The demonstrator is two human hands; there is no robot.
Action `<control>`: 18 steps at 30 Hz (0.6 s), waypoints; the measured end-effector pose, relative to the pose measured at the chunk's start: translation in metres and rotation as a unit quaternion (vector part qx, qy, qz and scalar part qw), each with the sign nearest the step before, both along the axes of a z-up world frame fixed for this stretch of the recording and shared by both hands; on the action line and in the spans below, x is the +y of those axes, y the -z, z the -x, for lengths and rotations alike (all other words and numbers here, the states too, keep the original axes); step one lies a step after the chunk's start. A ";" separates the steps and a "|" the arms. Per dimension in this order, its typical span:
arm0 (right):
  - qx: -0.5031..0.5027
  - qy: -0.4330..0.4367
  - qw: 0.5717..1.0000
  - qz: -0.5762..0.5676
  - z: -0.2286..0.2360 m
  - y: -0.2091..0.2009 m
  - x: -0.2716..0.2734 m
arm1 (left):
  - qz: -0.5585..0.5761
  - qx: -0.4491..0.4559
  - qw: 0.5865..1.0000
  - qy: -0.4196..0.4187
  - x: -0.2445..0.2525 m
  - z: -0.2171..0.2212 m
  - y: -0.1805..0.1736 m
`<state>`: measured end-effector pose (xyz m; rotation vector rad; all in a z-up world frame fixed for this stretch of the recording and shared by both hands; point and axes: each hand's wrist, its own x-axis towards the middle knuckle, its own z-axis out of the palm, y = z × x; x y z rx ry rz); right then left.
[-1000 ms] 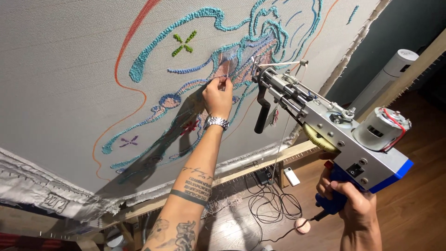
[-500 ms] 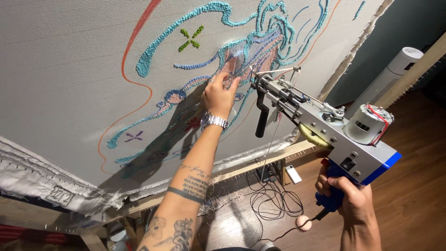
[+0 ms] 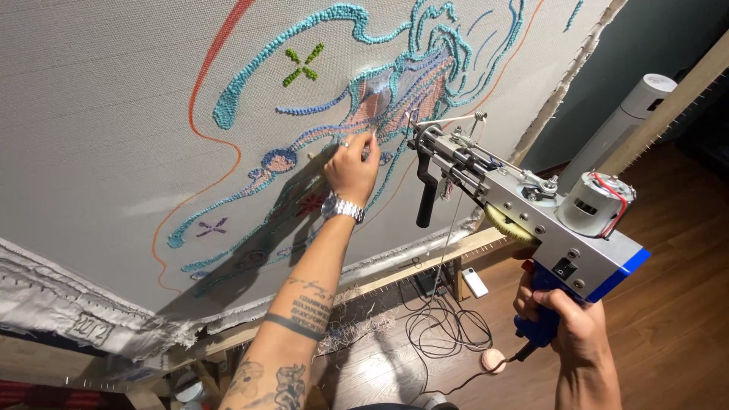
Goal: Using a tufting gun to weave yarn into a rug canvas following a pre-drawn design.
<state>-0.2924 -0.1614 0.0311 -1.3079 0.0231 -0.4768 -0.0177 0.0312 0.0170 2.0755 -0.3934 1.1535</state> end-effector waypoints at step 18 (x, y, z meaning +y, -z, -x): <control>0.008 -0.109 0.994 0.010 -0.071 0.073 -0.060 | 0.352 0.477 0.685 0.424 -0.006 0.044 0.138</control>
